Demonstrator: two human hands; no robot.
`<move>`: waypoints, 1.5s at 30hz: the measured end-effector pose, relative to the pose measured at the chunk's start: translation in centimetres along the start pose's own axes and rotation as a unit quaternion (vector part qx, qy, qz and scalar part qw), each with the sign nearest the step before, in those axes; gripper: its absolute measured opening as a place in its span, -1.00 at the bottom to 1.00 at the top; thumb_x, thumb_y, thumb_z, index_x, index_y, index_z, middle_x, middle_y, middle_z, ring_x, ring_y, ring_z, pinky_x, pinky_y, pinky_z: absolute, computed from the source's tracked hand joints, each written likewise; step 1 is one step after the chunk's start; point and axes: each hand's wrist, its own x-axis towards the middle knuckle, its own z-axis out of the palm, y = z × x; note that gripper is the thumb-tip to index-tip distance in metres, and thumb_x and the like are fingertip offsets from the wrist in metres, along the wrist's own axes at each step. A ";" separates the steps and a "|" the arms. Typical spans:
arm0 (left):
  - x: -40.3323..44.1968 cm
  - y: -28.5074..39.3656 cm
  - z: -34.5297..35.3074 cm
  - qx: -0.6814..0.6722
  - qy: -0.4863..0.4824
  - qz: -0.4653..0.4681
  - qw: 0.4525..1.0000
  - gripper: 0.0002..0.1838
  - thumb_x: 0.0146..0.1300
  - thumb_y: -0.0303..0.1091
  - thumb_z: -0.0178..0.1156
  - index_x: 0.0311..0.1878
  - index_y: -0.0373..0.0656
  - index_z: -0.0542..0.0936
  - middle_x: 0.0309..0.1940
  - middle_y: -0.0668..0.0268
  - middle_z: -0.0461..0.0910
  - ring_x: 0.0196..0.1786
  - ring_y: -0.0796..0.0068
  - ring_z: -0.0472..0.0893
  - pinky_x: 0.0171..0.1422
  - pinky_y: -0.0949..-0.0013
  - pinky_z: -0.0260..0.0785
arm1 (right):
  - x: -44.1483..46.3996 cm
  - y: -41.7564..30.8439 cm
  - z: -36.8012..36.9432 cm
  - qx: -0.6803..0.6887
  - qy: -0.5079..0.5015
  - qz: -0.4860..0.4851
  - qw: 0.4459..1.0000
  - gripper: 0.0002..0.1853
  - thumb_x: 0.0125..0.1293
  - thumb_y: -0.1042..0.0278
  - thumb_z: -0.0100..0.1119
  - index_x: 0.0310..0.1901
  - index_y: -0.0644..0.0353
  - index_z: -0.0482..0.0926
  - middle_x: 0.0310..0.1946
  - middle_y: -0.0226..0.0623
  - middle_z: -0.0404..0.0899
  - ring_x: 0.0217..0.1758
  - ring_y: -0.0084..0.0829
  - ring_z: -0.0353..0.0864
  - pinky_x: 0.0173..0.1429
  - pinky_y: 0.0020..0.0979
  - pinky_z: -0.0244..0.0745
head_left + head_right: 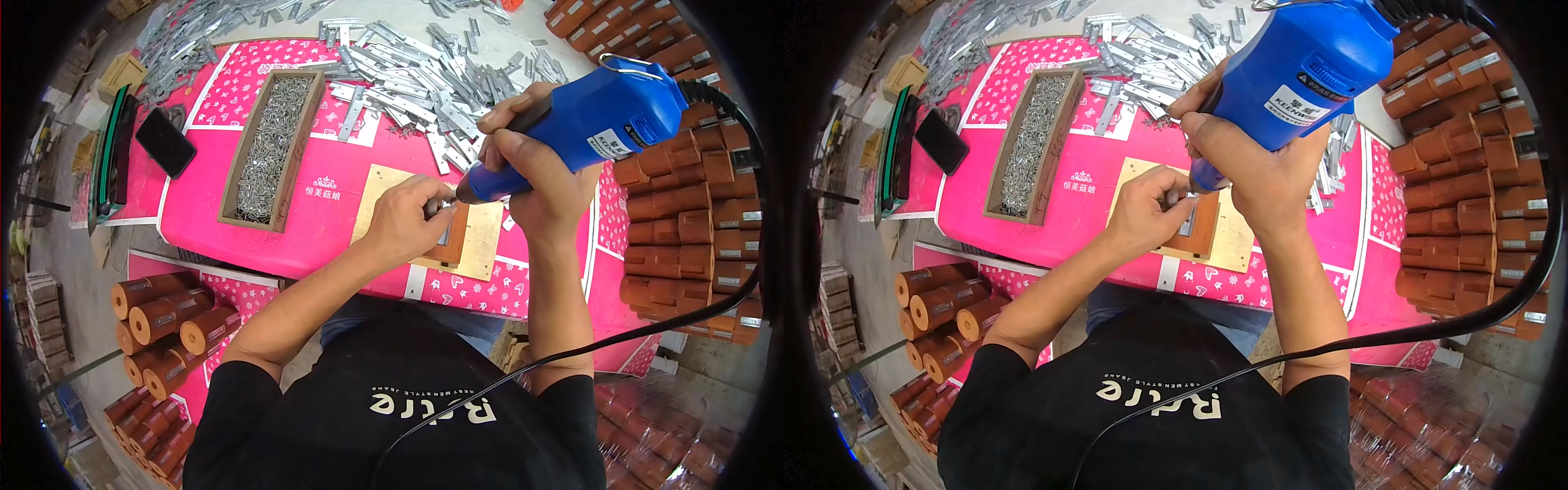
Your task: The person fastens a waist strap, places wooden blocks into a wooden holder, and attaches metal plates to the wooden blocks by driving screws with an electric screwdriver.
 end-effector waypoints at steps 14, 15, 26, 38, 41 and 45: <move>-0.1 0.0 0.1 0.065 0.007 0.004 0.998 -0.85 0.12 -0.34 0.29 -0.33 -0.19 0.59 -0.48 0.27 0.52 -0.49 0.32 0.57 -0.38 0.27 0.39 | 0.1 1.3 0.1 -0.010 0.005 0.005 1.000 -0.65 -0.03 0.61 0.12 -0.12 0.32 0.42 -0.38 -0.03 0.57 -0.52 -0.38 0.50 -0.35 -0.41 0.45; 0.0 0.0 0.1 0.068 0.005 0.002 0.998 -0.85 0.12 -0.33 0.29 -0.32 -0.19 0.58 -0.48 0.27 0.52 -0.48 0.31 0.57 -0.38 0.26 0.39 | 0.1 1.3 0.1 -0.007 0.005 0.004 1.000 -0.65 -0.03 0.61 0.12 -0.12 0.32 0.42 -0.39 -0.03 0.56 -0.52 -0.39 0.50 -0.36 -0.41 0.45; -0.2 0.0 0.4 0.081 0.005 0.027 0.996 -0.79 0.16 -0.27 0.28 -0.28 -0.20 0.54 -0.45 0.22 0.52 -0.46 0.23 0.57 -0.37 0.20 0.38 | 0.1 1.6 0.7 -0.074 -0.015 -0.001 0.997 -0.64 -0.08 0.64 0.15 -0.15 0.31 0.43 -0.49 -0.08 0.52 -0.57 -0.44 0.48 -0.41 -0.43 0.43; -0.4 -0.5 0.9 0.046 0.020 0.027 0.998 -0.75 0.16 -0.24 0.30 -0.26 -0.21 0.51 -0.48 0.23 0.46 -0.49 0.22 0.53 -0.39 0.18 0.35 | 0.2 2.7 1.1 -0.085 -0.024 0.029 0.996 -0.64 -0.16 0.65 0.20 -0.22 0.31 0.46 -0.52 -0.17 0.54 -0.57 -0.47 0.51 -0.42 -0.48 0.43; -0.5 -1.1 1.1 0.034 0.028 0.037 0.998 -0.69 0.15 -0.23 0.31 -0.17 -0.21 0.49 -0.47 0.22 0.45 -0.46 0.21 0.52 -0.37 0.18 0.35 | 0.3 2.5 1.1 -0.059 -0.080 0.046 0.994 -0.65 -0.17 0.63 0.22 -0.24 0.29 0.46 -0.50 -0.16 0.56 -0.52 -0.46 0.54 -0.40 -0.48 0.44; -0.5 -0.9 0.1 0.025 -0.053 -0.015 0.998 -0.65 0.17 -0.30 0.28 -0.04 -0.22 0.46 -0.37 0.19 0.47 -0.38 0.28 0.53 -0.28 0.23 0.38 | 1.4 3.0 -1.3 0.044 -0.218 0.052 0.974 -0.65 -0.14 0.57 0.23 -0.22 0.28 0.44 -0.39 -0.11 0.59 -0.47 -0.44 0.55 -0.30 -0.42 0.50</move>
